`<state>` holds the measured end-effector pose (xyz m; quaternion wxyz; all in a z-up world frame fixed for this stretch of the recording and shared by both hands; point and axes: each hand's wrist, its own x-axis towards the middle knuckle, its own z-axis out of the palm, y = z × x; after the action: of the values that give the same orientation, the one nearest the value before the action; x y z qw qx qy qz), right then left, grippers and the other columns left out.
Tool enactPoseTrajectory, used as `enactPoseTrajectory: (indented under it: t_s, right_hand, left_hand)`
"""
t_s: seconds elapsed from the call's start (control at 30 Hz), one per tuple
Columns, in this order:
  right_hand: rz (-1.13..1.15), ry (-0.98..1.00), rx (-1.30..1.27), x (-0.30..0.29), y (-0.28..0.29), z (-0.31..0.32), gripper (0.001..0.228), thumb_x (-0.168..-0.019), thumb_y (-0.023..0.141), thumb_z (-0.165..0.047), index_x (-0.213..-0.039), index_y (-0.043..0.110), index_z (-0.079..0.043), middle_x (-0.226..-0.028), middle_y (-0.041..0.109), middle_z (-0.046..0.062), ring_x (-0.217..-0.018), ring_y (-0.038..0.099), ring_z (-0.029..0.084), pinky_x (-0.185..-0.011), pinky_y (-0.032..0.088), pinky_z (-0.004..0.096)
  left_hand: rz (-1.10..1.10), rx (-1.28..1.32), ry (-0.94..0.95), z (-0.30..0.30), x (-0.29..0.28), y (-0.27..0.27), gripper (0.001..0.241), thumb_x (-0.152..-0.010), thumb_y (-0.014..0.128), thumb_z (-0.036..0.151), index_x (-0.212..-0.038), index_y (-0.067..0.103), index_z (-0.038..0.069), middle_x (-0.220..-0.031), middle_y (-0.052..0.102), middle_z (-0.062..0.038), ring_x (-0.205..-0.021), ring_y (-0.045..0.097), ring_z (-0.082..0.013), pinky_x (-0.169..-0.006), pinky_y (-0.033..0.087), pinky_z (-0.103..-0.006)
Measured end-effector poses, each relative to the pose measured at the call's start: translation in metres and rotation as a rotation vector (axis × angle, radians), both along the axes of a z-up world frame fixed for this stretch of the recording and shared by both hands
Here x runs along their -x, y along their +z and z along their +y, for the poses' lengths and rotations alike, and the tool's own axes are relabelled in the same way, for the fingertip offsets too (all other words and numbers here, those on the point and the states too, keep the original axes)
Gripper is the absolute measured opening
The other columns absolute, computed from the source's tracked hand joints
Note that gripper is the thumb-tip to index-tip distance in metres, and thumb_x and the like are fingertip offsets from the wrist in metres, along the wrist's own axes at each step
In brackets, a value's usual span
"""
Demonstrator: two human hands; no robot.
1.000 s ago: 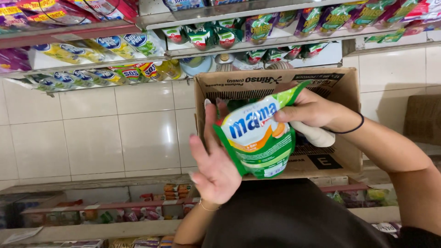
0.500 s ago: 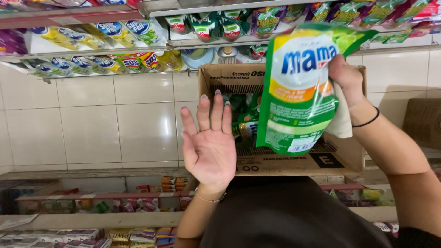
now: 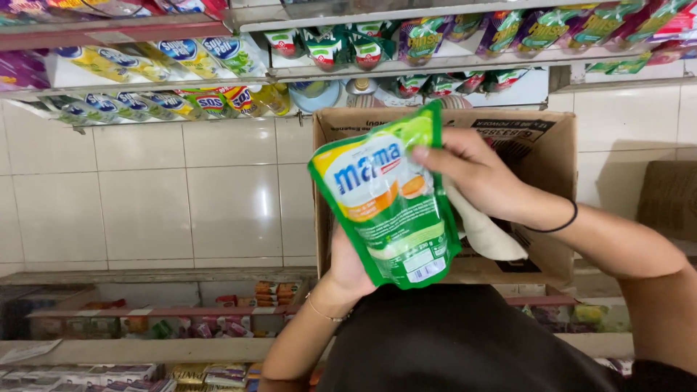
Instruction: Scanning a pouch of dish soap and placing it into a cardboard box in a grocery store.
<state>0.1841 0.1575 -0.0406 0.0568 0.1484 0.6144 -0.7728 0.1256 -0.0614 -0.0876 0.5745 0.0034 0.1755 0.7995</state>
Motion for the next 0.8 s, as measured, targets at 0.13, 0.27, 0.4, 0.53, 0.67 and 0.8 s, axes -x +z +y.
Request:
enactPoseTrajectory:
  t_s: [0.13, 0.27, 0.4, 0.53, 0.67, 0.8]
  right_hand:
    - [0.144, -0.187, -0.251, 0.003, 0.027, 0.014, 0.026, -0.107, 0.052, -0.023, -0.125, 0.058, -0.004, -0.092, 0.063, 0.002, -0.083, 0.055, 0.009, -0.074, 0.045, 0.027]
    - [0.494, -0.561, -0.101, -0.007, 0.035, 0.028, 0.024, -0.119, 0.047, -0.039, -0.125, 0.048, -0.016, -0.078, 0.052, 0.001, -0.062, 0.051, 0.01, -0.054, 0.041, 0.028]
    - [0.631, -0.51, -0.064, -0.022, 0.037, 0.011, 0.039, -0.118, 0.047, -0.054, -0.137, 0.043, -0.02, -0.093, 0.046, -0.002, -0.068, 0.047, 0.008, -0.066, 0.038, 0.028]
    - [0.641, 0.077, -0.7, 0.0, 0.035, -0.016, 0.076, -0.082, 0.072, -0.063, -0.126, 0.042, -0.008, -0.132, 0.044, 0.018, -0.12, 0.051, 0.038, -0.1, 0.05, 0.055]
    - [0.892, 0.308, -0.958, 0.012, 0.032, -0.032, 0.074, -0.078, 0.079, -0.058, -0.13, 0.053, -0.012, -0.144, 0.043, 0.023, -0.133, 0.04, 0.047, -0.111, 0.032, 0.066]
    - [0.886, 0.323, -1.085, 0.007, 0.017, -0.036, 0.066, -0.079, 0.082, -0.039, -0.138, 0.06, -0.018, -0.13, 0.051, 0.018, -0.12, 0.049, 0.036, -0.099, 0.039, 0.054]
  left_hand:
    - [-0.16, -0.003, -0.045, 0.001, 0.006, 0.02, 0.075, -0.108, 0.042, 0.057, -0.159, 0.038, 0.003, -0.152, 0.054, -0.016, -0.135, 0.058, -0.0306, -0.116, 0.048, -0.0489]
    - [-0.111, -0.061, -0.065, 0.016, 0.017, 0.052, 0.081, -0.101, 0.041, 0.062, -0.157, 0.039, 0.005, -0.152, 0.055, -0.017, -0.137, 0.059, -0.0294, -0.116, 0.048, -0.0467]
    - [-0.143, -0.08, -0.078, 0.006, 0.007, 0.014, 0.081, -0.111, 0.039, 0.065, -0.16, 0.039, 0.001, -0.149, 0.055, -0.021, -0.134, 0.057, -0.0357, -0.114, 0.047, -0.0513]
    - [-0.18, 0.097, -0.126, -0.011, -0.002, -0.02, 0.066, -0.109, 0.042, 0.052, -0.158, 0.039, 0.008, -0.153, 0.048, -0.016, -0.14, 0.05, -0.0308, -0.118, 0.045, -0.0479]
    - [-0.173, -0.02, -0.008, -0.012, -0.003, 0.005, 0.059, -0.104, 0.044, 0.048, -0.151, 0.04, 0.014, -0.153, 0.046, -0.014, -0.142, 0.05, -0.0323, -0.118, 0.044, -0.0517]
    - [-0.211, -0.025, -0.023, -0.02, -0.007, -0.025, 0.058, -0.108, 0.046, 0.047, -0.152, 0.042, 0.01, -0.155, 0.047, -0.016, -0.144, 0.05, -0.0326, -0.121, 0.043, -0.0508]
